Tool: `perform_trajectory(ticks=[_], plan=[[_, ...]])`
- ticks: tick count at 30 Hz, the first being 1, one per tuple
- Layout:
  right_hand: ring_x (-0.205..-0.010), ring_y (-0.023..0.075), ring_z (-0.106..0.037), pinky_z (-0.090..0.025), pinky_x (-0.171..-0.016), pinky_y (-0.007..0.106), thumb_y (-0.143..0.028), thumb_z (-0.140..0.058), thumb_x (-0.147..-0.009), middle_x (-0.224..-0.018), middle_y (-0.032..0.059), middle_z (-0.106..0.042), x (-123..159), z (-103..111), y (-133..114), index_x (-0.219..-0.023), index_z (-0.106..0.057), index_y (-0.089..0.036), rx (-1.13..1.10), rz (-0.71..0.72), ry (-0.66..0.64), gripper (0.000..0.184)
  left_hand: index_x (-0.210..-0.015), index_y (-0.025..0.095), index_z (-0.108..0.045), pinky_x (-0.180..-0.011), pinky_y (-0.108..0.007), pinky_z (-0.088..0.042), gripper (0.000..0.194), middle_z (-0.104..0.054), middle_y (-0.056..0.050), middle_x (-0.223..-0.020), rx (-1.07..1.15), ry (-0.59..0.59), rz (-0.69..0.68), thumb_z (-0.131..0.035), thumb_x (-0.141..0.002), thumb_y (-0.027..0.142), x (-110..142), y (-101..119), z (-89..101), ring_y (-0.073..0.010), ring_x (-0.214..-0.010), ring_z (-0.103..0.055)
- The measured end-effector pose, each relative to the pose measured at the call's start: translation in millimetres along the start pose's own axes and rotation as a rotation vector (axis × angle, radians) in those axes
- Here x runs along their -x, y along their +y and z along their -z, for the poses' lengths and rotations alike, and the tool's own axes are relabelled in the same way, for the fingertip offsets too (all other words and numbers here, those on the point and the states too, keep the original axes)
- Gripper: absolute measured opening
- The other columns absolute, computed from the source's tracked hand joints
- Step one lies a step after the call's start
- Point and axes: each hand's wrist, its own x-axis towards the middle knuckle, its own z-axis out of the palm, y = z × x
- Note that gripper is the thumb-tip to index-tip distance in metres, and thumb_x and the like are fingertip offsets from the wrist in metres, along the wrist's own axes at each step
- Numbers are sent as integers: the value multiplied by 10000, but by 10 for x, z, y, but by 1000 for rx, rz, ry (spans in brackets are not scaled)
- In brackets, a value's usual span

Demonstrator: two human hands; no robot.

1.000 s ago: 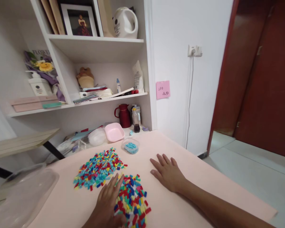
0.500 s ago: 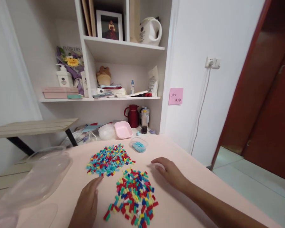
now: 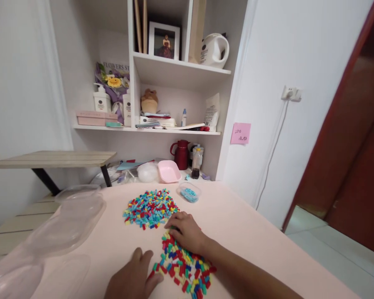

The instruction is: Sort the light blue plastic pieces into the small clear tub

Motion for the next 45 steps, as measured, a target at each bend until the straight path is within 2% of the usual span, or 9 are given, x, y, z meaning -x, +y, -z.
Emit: perform_trajectory(ticks=[9, 16, 23, 27, 31, 34, 38, 42, 45], plan=[[-933, 185, -546, -365, -867, 335, -226, -542, -830, -928, 23, -640, 118, 172, 181, -865, -640, -211, 31, 136, -89, 105, -1096, 181, -567, -827, -282, -437, 318, -542, -103, -1130, 146, -3, -145, -440, -816, 259, -442, 543, 19, -200, -1021, -583], [-935, 189, -561, -394, -876, 330, -210, -540, -821, -942, 29, -660, 402, 475, 562, -862, -643, -209, 43, 42, -74, 111, -1060, 176, -590, -833, -270, -425, 296, -555, -91, -1090, 244, 35, -285, -457, -813, 271, -748, 962, -199, -187, -997, -563], [-980, 186, -581, -439, -892, 324, -179, -524, -820, -1022, 43, -653, 637, 718, 773, -935, -663, -222, -11, -108, -7, 185, -1150, 166, -593, -895, -292, -427, 374, -572, -116, -1117, 336, 11, -337, -392, -863, 297, -929, 1299, -205, -193, -1026, -570], [-1024, 194, -579, -440, -923, 350, -192, -470, -853, -1150, 64, -607, 768, 853, 610, -1075, -642, -243, -28, -206, 121, 285, -1116, 178, -627, -917, -309, -439, 395, -582, -109, -1148, 476, 136, -347, -336, -895, 329, -918, 1048, -68, -188, -1041, -572], [-1065, 210, -552, -407, -949, 383, -227, -454, -886, -1157, 65, -606, 958, 883, 120, -1076, -640, -259, 34, -95, 148, 268, -1027, 179, -643, -717, -304, -522, 420, -618, -80, -1053, 568, 203, -213, -293, -900, 375, -724, 478, 121, -165, -825, -615], [-1098, 225, -518, -378, -958, 413, -223, -459, -888, -1182, 66, -593, 1065, 753, -351, -1092, -624, -272, 33, 11, 110, 267, -990, 187, -646, -728, -308, -529, 394, -632, -55, -1009, 488, 317, -105, -318, -881, 375, -522, -21, 165, -156, -779, -621], [-1137, 234, -470, -293, -1025, 462, -308, -502, -877, -1245, 55, -567, 1043, 365, -842, -1224, -523, -307, 76, 166, 27, 347, -900, 200, -675, -945, -376, -467, 347, -633, -61, -1012, 315, 464, -117, -358, -833, 326, -276, -521, 28, -205, -1012, -593], [-1149, 228, -442, -218, -1078, 467, -372, -504, -891, -1188, 39, -595, 879, -8, -959, -1082, -564, -287, 212, 307, 36, 218, -965, 250, -692, -955, -390, -463, 343, -649, -51, -1089, 163, 420, -165, -391, -810, 307, -95, -666, -167, -212, -1053, -590], [-1037, 209, -484, -237, -1066, 453, -282, -486, -906, -1035, 41, -631, 803, -67, -817, -923, -576, -244, 328, 327, 55, 100, -1067, 258, -678, -913, -421, -467, 394, -637, -63, -1187, 45, 372, -114, -374, -817, 276, -17, -641, -252, -236, -1103, -572]])
